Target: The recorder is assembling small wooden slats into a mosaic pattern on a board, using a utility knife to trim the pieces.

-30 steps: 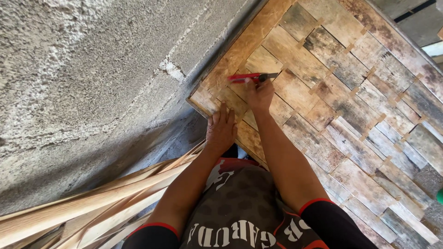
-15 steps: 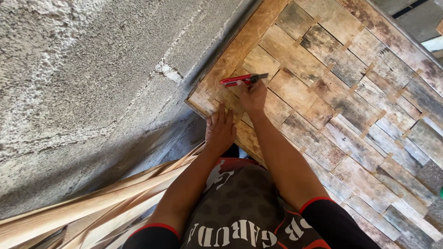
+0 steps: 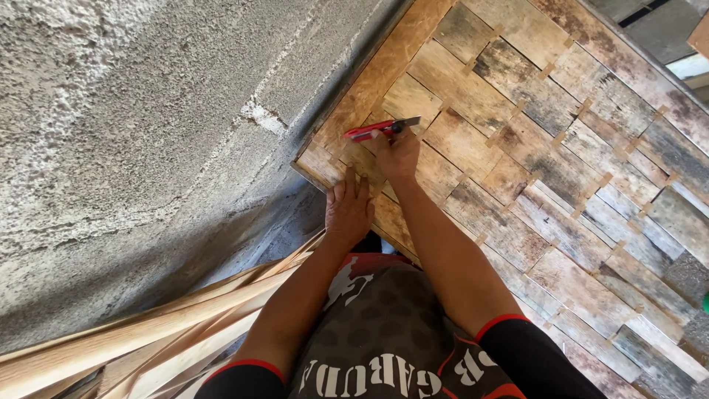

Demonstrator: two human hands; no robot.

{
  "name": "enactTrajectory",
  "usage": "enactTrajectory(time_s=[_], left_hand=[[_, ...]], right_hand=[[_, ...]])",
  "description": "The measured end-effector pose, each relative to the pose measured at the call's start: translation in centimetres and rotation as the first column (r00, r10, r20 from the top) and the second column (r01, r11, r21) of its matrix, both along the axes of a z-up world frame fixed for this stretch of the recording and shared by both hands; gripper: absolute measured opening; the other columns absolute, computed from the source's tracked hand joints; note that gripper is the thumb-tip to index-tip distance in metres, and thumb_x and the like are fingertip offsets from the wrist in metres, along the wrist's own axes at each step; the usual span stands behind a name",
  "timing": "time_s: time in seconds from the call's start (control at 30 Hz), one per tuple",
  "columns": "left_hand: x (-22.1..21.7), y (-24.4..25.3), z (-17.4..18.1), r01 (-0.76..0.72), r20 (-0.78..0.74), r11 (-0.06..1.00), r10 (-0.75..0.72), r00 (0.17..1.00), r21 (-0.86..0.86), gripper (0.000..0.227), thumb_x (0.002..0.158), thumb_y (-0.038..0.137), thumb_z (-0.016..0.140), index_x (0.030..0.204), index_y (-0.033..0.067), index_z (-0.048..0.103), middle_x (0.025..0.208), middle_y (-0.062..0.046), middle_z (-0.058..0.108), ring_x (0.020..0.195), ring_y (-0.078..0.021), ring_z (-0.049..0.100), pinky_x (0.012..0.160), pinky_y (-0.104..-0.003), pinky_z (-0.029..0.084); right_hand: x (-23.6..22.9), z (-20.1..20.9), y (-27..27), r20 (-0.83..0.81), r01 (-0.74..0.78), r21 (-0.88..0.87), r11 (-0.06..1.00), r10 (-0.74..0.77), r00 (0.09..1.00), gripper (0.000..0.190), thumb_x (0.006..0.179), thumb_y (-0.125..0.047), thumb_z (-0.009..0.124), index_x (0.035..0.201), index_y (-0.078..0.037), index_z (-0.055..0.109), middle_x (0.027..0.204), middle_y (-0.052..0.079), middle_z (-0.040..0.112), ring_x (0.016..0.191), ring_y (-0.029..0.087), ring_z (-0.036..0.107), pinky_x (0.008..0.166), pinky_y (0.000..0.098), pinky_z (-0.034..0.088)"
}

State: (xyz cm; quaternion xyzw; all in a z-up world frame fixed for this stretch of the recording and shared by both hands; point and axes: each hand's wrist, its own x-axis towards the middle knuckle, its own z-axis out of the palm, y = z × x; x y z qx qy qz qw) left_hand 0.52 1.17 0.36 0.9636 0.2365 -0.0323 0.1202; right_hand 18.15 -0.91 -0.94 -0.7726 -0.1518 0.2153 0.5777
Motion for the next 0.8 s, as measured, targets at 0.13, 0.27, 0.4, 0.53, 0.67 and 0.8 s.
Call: enactTrajectory(time_s=[0.13, 0.27, 0.4, 0.53, 0.67, 0.8], left_hand=[[0.0, -0.1, 0.3, 0.002, 0.006, 1.0, -0.002, 1.0, 0.023, 0.062, 0.097, 0.04, 0.054, 0.148, 0.0053, 0.05, 0.164, -0.024, 0.026, 0.124, -0.0368, 0.045, 0.103, -0.052, 0.038], [0.1, -0.1, 0.5, 0.0, -0.02, 1.0, 0.0, 1.0, 0.006, 0.062, 0.097, 0.039, 0.054, 0.148, 0.005, 0.05, 0.164, -0.024, 0.025, 0.124, -0.0379, 0.044, 0.102, -0.052, 0.038], [-0.1, -0.1, 0.6, -0.004, 0.033, 1.0, 0.004, 0.999, -0.018, 0.061, 0.096, 0.037, 0.056, 0.148, 0.0044, 0.051, 0.166, -0.025, 0.025, 0.124, -0.0377, 0.045, 0.105, -0.051, 0.038], [-0.2, -0.3, 0.3, -0.014, 0.058, 1.0, 0.015, 0.998, -0.013, 0.062, 0.095, 0.038, 0.057, 0.147, 0.0047, 0.052, 0.165, -0.025, 0.026, 0.124, -0.0385, 0.045, 0.106, -0.053, 0.037], [-0.1, -0.1, 0.4, -0.02, 0.083, 1.0, 0.019, 0.996, 0.003, 0.061, 0.095, 0.038, 0.057, 0.146, 0.0057, 0.054, 0.164, -0.023, 0.028, 0.126, -0.0385, 0.045, 0.105, -0.053, 0.037], [-0.1, 0.0, 1.2, -0.034, 0.096, 0.998, 0.039, 0.995, -0.053, 0.062, 0.092, 0.039, 0.058, 0.145, 0.0058, 0.056, 0.162, -0.022, 0.031, 0.123, -0.0381, 0.046, 0.104, -0.053, 0.038]], right_hand=[[0.1, 0.8, 0.0, 0.021, 0.027, -0.011, 1.0, -0.026, 0.999, 0.022, 0.09, -0.015, 0.081, 0.094, 0.001, 0.066, 0.076, 0.009, 0.07, 0.066, 0.015, 0.062, 0.058, 0.0326, 0.048], [0.2, 0.2, -0.1, 0.066, 0.034, -0.028, 0.999, -0.033, 0.997, 0.026, 0.087, -0.015, 0.084, 0.095, 0.001, 0.065, 0.077, 0.008, 0.069, 0.067, 0.015, 0.061, 0.059, 0.0329, 0.049], [0.0, 0.3, -1.3, 0.143, -0.022, -0.101, 0.995, 0.036, 0.989, 0.024, 0.088, -0.017, 0.082, 0.095, 0.0, 0.066, 0.074, 0.009, 0.068, 0.064, 0.018, 0.062, 0.058, 0.0354, 0.049], [-0.4, 2.0, -1.1, 0.176, -0.004, -0.147, 0.989, 0.03, 0.984, 0.024, 0.089, -0.018, 0.082, 0.094, 0.0, 0.067, 0.071, 0.011, 0.067, 0.061, 0.019, 0.061, 0.057, 0.0361, 0.049], [-0.8, 2.1, -1.0, 0.13, 0.01, -0.188, 0.982, 0.015, 0.991, 0.027, 0.087, -0.019, 0.082, 0.092, 0.002, 0.065, 0.067, 0.012, 0.066, 0.056, 0.02, 0.06, 0.053, 0.0369, 0.048], [-0.7, 2.1, -1.4, 0.143, -0.032, -0.14, 0.99, 0.052, 0.988, 0.024, 0.088, -0.017, 0.082, 0.092, 0.002, 0.068, 0.069, 0.012, 0.066, 0.058, 0.02, 0.057, 0.053, 0.0364, 0.046]])
